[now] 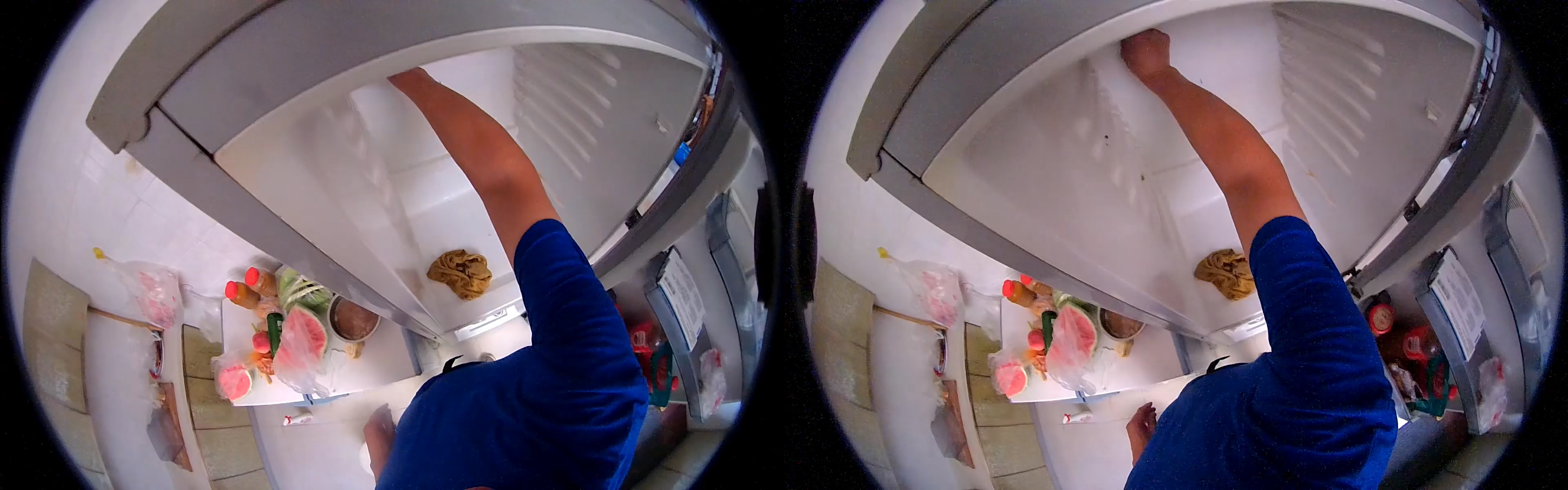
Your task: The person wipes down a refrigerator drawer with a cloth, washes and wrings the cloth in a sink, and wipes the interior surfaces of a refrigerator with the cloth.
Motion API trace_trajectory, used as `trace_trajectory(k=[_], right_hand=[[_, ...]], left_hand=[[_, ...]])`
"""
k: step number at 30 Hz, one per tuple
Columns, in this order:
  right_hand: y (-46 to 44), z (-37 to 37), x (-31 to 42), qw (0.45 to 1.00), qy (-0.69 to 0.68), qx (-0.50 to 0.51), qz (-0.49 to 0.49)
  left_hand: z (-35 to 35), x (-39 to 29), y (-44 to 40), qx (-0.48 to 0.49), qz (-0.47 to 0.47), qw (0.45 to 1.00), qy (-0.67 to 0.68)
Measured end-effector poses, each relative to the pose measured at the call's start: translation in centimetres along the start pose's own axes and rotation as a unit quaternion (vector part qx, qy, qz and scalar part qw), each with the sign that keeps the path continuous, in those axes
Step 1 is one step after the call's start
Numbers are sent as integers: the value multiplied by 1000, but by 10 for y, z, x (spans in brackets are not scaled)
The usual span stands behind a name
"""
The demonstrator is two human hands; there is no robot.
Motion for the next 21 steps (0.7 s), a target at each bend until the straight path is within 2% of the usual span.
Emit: trace_trajectory(k=[2,4,5,7,8,9,10,12,15,16,17,20,21], right_hand=[[7,3,0,997,25,66,24],[34,4,-6,989,-45,-135,-49],[52,16,-11,973,-129,-126,-144],[117,53,-11,928,-193,-25,-317],[166,54,-24,934,-175,15,-312],[207,72,-17,901,-253,6,-352],[242,83,-16,864,-263,68,-423],[310,92,-14,815,-265,92,-506],[330,109,11,792,-314,63,-519],[328,107,19,784,-351,63,-509],[318,108,28,777,-386,65,-493],[269,106,54,760,-490,40,-425],[244,113,65,749,-521,19,-409]], left_hand=[[-1,-5,-1,9,4,1000,-4],[-1,-7,-5,21,14,1000,-19],[1,-9,-7,29,19,999,-28],[5,-13,-9,39,47,998,34],[8,-11,-11,33,11,999,18],[9,-11,-15,37,8,999,17],[11,-9,-18,40,12,999,-3],[13,3,-24,49,-7,998,-27],[21,-2,-30,91,1,996,-16],[24,-5,-34,90,-29,995,-42],[29,-19,-33,101,-20,994,-39],[36,-30,-44,89,-100,985,-110],[39,-34,-45,89,-100,984,-117]])
Point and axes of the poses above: each hand's wrist, its own y-axis away from the middle knuckle, its own z-axis out of the back of the hand, x = y × z, the point moved 2 cm from there along -y, towards the middle knuckle, and after that the axes turned 15 degrees about z, right-handed, at the moved point
